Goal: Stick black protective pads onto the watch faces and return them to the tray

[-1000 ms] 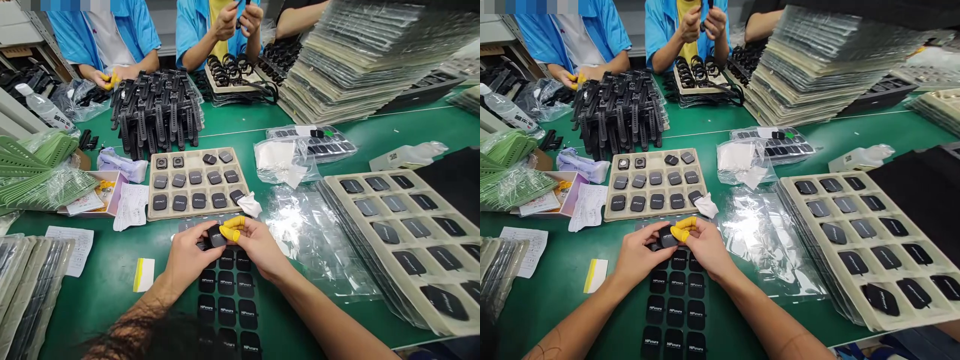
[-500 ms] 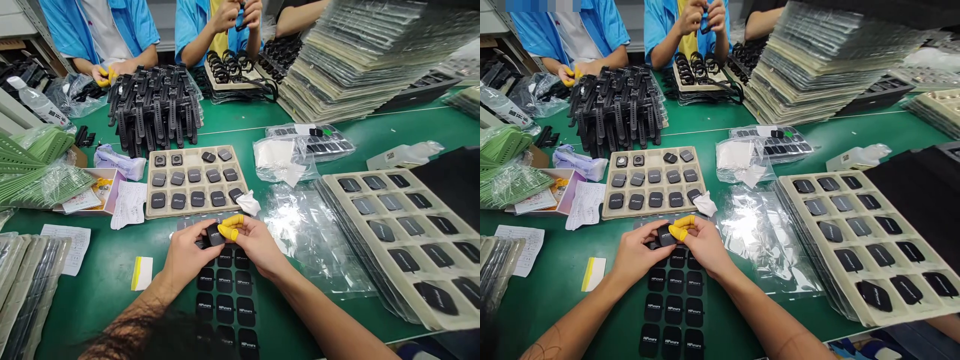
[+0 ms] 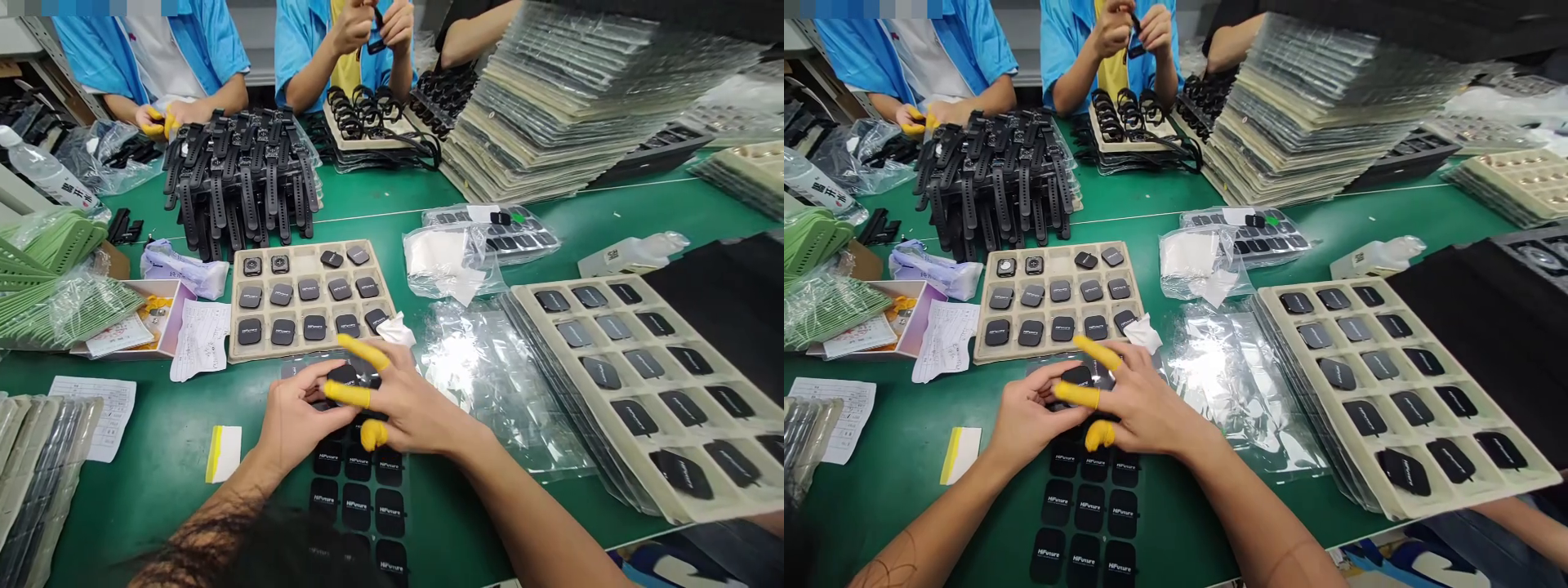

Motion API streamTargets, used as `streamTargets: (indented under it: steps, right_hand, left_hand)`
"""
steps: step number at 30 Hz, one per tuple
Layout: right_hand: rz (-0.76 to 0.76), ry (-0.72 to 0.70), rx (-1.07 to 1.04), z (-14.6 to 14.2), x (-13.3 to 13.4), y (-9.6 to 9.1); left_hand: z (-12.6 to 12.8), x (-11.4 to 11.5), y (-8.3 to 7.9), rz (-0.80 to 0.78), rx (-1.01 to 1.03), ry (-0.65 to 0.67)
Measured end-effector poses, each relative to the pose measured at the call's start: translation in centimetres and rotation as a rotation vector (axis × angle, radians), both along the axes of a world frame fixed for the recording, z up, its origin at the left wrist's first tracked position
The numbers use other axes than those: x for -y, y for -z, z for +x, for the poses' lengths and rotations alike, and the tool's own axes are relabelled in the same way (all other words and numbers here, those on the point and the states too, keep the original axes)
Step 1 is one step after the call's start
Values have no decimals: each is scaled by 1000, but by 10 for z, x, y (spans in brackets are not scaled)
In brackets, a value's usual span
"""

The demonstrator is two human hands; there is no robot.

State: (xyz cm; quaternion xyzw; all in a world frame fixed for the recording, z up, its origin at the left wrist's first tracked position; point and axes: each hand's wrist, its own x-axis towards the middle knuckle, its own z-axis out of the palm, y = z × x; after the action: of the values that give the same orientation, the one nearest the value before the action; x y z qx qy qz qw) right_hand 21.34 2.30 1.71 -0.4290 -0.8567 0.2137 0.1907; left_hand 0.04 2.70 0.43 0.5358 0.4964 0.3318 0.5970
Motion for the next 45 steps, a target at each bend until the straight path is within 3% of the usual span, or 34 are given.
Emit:
streamTargets:
  steps: [3, 4, 7, 8, 11, 13, 17, 19, 21, 23, 26, 28, 31, 33, 36, 41, 43, 45]
  right_hand:
    - [18, 242, 96, 0, 1, 0]
    - [21, 215, 80, -1, 2, 0]
    - [-15, -61, 4, -3, 2, 1]
    - [-15, -74, -10, -3, 1, 2]
    - [44, 237, -64, -5, -2, 4]
    - [-15, 422, -190, -9, 0, 4]
    - [-477, 544, -455, -26, 9, -4]
    - [-601, 609, -516, -32, 5, -8]
    - [-577, 700, -564, -32, -15, -9]
    - [-466, 760, -590, -31, -55, -5]
    - [-323, 668, -518, -36, -134, 10]
    - [-303, 585, -272, -45, -180, 19]
    - [-49, 507, 134, -63, -215, 25]
    - [3, 434, 230, -76, -222, 25]
    - [-206, 314, 243, -95, -228, 29]
    - [-286, 331, 170, -111, -241, 32]
    - [-327, 358, 45, -103, -226, 23]
    - [-440, 379, -237, -87, -190, 9]
  left_hand:
    - [-1, 0, 2, 7, -2, -31]
    - [-1, -1, 3, 7, -6, -27]
    - [-1, -1, 3, 15, -23, 11]
    - [-1, -1, 3, 16, -21, 17]
    - [1, 0, 2, 6, -4, 13]
    - [2, 0, 0, 18, -11, 23]
    - [-1, -3, -3, 158, -110, 62]
    - [-4, -4, -5, 184, -159, 82]
    - [-5, -5, -5, 140, -174, 76]
    - [-4, -5, -5, 100, -163, 43]
    - [-3, -3, -4, 127, -152, 3]
    - [-2, -2, -2, 151, -143, -7]
    - [-2, -2, 1, 163, -121, -23]
    - [-2, -2, 2, 172, -112, -25]
    - [-3, -2, 3, 179, -109, -16]
    - [-2, -2, 0, 171, -136, -2]
    - [-1, -1, -2, 159, -144, 16]
    - [0, 0, -2, 129, -147, 5]
